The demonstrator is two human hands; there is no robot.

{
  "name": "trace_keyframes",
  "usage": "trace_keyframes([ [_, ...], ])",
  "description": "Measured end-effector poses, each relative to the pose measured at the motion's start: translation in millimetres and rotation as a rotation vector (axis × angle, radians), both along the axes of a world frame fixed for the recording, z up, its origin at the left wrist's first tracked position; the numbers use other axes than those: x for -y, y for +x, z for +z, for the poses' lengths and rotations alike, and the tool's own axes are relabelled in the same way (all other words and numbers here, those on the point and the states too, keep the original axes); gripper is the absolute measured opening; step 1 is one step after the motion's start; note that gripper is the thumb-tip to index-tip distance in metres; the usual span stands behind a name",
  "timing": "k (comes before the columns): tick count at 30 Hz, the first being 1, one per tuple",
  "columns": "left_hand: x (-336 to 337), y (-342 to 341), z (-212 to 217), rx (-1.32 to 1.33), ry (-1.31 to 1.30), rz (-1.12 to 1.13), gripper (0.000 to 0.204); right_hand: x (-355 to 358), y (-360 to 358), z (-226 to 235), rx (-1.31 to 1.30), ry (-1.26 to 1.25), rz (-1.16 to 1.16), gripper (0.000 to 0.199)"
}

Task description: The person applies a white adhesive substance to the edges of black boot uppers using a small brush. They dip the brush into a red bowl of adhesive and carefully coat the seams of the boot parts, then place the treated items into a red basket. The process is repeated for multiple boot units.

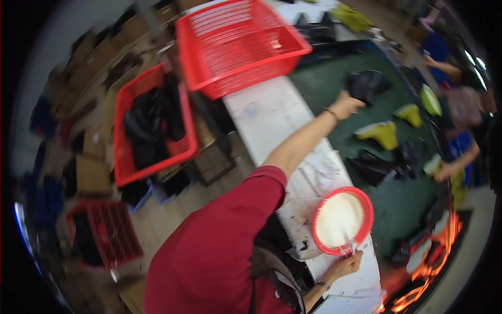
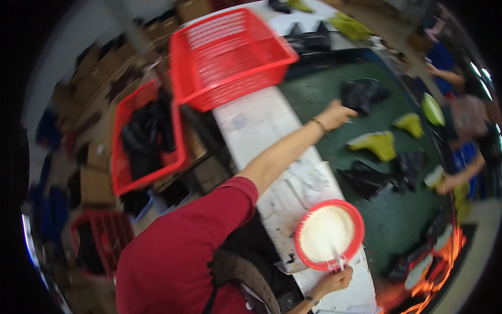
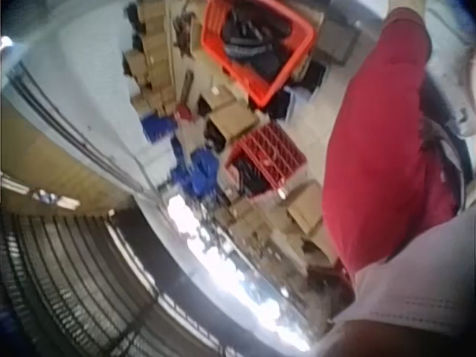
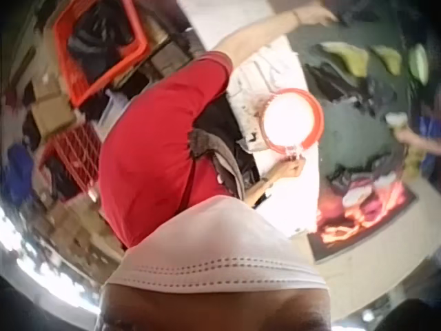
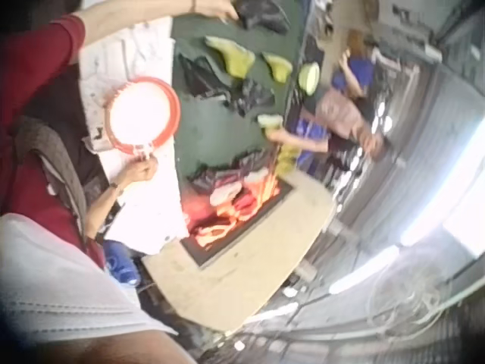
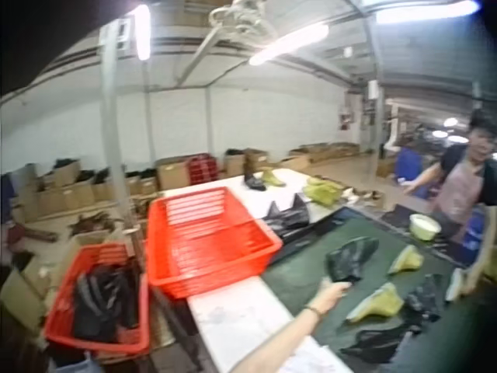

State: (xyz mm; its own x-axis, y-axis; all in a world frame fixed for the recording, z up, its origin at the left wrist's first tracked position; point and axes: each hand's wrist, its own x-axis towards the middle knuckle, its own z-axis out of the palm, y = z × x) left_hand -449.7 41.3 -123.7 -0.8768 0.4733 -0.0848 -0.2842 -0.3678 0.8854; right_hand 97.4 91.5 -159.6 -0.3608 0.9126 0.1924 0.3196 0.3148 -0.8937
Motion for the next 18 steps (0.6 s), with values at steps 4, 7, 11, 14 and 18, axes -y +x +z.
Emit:
trace_keyframes([
  [4,62,88,48,-0.219,0.016,-0.171,0.063,-7,15,-12,0.014,-0.062,-0.129,0.052],
  [7,195,149,103,-0.435,-0.208,-0.115,0.045,-17,11,-14,0.068,-0.008,-0.106,0.060],
  [11,364,183,84,-0.637,-0.536,0.639,0.028,-11,1,-2,0.114,-0.022,-0.098,0.062],
  [14,479,192,78,-0.687,-1.052,1.121,0.030,-8,10,-4,0.104,-0.038,-0.142,0.062],
  [18,648,202,8,-0.263,-2.165,0.901,0.115,4,-1,3,0.078,0.174,-0.032,0.029],
])
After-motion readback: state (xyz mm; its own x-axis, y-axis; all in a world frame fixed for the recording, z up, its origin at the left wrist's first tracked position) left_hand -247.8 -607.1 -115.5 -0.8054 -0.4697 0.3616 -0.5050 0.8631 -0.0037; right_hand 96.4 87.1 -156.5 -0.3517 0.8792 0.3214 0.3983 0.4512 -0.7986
